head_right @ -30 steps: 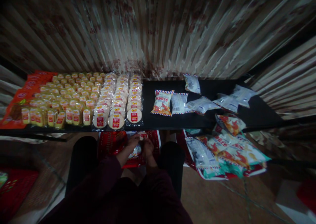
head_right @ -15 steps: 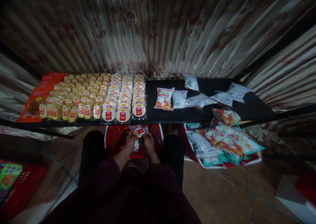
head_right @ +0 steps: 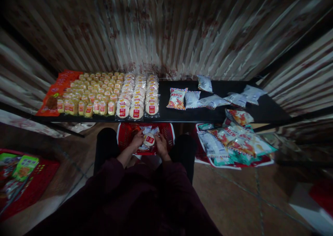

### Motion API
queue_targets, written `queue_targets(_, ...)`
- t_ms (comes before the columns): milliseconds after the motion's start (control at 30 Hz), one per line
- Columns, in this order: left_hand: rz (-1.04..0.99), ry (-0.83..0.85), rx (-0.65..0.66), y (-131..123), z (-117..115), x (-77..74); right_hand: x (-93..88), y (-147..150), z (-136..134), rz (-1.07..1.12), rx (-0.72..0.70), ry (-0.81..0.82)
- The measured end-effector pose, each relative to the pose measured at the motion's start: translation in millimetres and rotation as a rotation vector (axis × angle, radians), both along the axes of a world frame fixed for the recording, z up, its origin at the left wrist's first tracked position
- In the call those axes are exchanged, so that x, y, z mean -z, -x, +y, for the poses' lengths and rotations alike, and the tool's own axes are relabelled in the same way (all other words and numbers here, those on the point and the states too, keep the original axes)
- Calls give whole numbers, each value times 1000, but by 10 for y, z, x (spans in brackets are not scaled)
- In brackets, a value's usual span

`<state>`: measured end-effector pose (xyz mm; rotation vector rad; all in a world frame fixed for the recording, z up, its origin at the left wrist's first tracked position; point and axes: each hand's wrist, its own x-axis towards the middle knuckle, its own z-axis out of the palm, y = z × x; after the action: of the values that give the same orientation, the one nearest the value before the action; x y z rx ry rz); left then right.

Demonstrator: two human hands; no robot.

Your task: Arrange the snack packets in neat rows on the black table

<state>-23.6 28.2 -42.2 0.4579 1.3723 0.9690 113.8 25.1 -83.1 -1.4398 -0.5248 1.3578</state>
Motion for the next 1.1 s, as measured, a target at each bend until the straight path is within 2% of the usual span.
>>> queue_targets(100,-13,-6,-1,74,46,22,6,25,-9,52,-35,1)
queue_targets(200,-11,6,-75,85,43,91,-10,44,-34,102,-69,-2)
queue_targets(300,-20,20,-158,45,-51,161,-36,43,-68,133,-79,-20)
queue_targets(467,-79,14,-219,-41,-249,204,-40,26,-100,159,-96,-44)
queue_targets(700,-139,-1,-163,-115,-313,199,-4,8,-106,163,-150,-62)
queue_targets(1100,-89,-14,-204,-135,-304,235,-27,20,-111,124,-228,-44)
